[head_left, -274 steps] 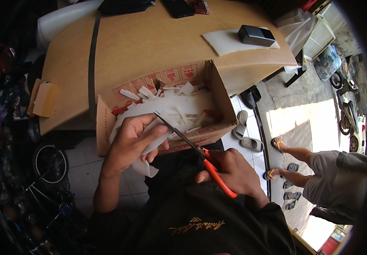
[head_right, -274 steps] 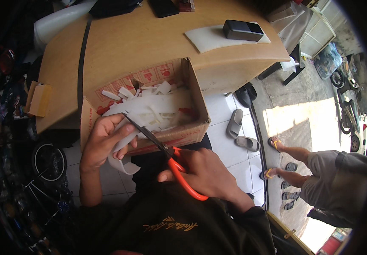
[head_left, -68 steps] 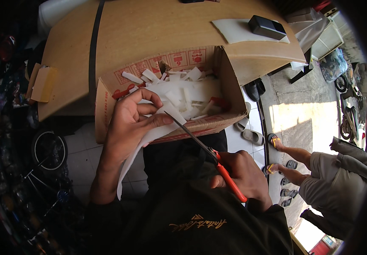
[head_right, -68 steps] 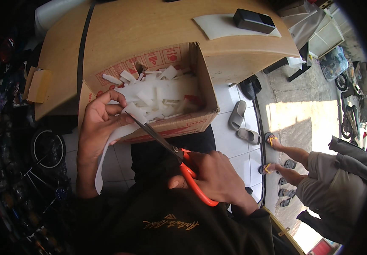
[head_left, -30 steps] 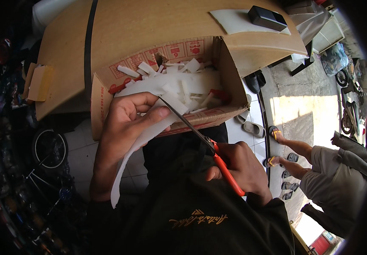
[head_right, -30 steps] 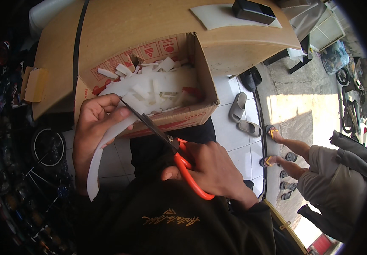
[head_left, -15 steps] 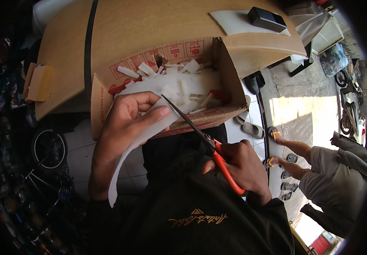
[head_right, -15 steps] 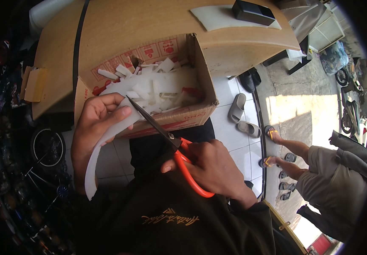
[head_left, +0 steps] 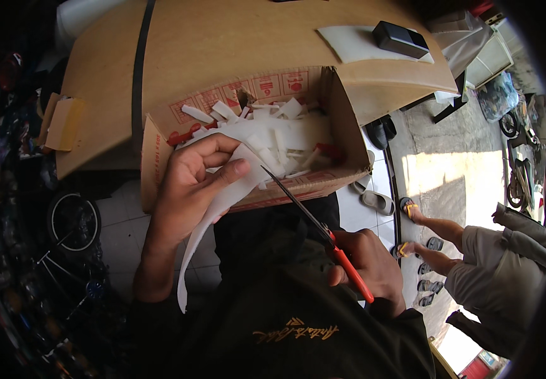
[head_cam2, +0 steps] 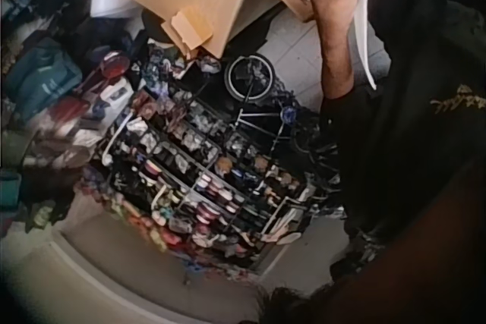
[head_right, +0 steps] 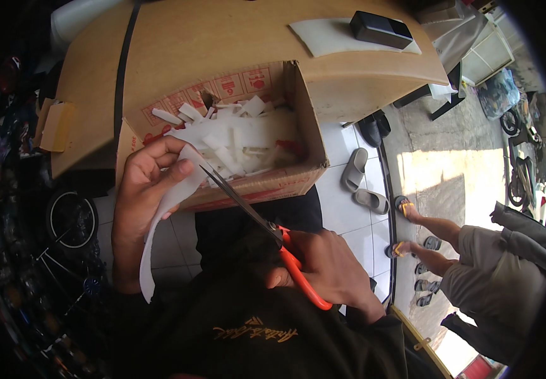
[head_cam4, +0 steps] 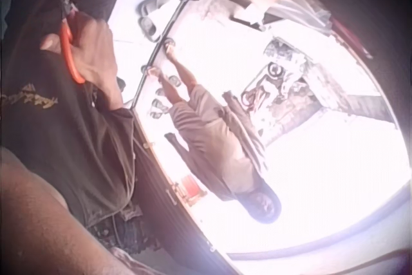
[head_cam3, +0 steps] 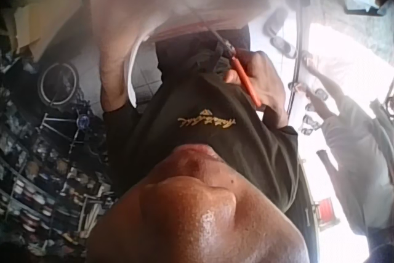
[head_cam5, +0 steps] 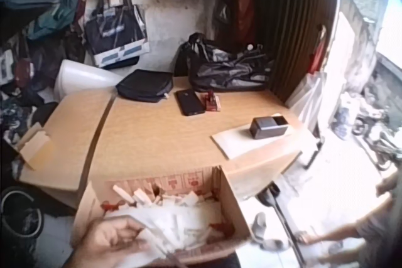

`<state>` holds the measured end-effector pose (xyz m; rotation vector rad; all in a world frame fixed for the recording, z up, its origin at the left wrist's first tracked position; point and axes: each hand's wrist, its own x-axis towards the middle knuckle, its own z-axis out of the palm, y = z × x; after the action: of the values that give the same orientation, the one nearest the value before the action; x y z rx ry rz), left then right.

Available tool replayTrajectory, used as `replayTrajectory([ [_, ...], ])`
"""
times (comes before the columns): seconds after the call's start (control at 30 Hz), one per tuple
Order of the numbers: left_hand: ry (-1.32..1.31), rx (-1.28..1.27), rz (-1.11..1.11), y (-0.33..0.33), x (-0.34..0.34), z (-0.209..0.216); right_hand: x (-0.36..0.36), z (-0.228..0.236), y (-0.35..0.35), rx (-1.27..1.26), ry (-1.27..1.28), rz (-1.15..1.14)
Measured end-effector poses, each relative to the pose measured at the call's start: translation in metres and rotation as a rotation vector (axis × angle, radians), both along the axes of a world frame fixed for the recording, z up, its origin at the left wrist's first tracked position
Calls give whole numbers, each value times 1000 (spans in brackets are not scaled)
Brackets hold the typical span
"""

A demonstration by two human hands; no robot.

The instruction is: The person uses shears to cut a long white foam strip into small rectangular pieces over a cardboard box.

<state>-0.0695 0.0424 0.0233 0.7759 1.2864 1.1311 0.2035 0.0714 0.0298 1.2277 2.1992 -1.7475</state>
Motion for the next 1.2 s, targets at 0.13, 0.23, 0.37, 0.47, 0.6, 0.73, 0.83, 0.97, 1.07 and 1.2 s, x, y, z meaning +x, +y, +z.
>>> replayTrajectory([
  [0.13,4,-34,-25,-1,1,0,-7,2,1,65,-46,32],
  [0.23,-16,-31,-17,1,3,-2,-11,0,-2,143,-38,2],
  [0.37,-33,-63,-23,2,1,2,-15,5,6,-6,-58,20],
  [0.47,-43,-89,-43,3,0,3,-16,3,4,-51,8,-63],
  [0.6,-39,-66,-73,3,4,7,-17,8,8,-61,-71,-67],
  [0.73,-64,-88,-108,0,0,13,-13,4,7,-49,-11,-112],
  [0.83,-8,-114,-159,-1,-3,8,-12,-1,5,-25,21,-123],
  [0.97,51,-31,-75,0,4,5,-13,-1,4,11,1,-92],
  [1.07,67,-22,-71,1,6,7,-12,-3,3,35,-40,-79],
  [1.2,127,60,-66,0,4,-5,-12,0,3,48,-37,-61],
])
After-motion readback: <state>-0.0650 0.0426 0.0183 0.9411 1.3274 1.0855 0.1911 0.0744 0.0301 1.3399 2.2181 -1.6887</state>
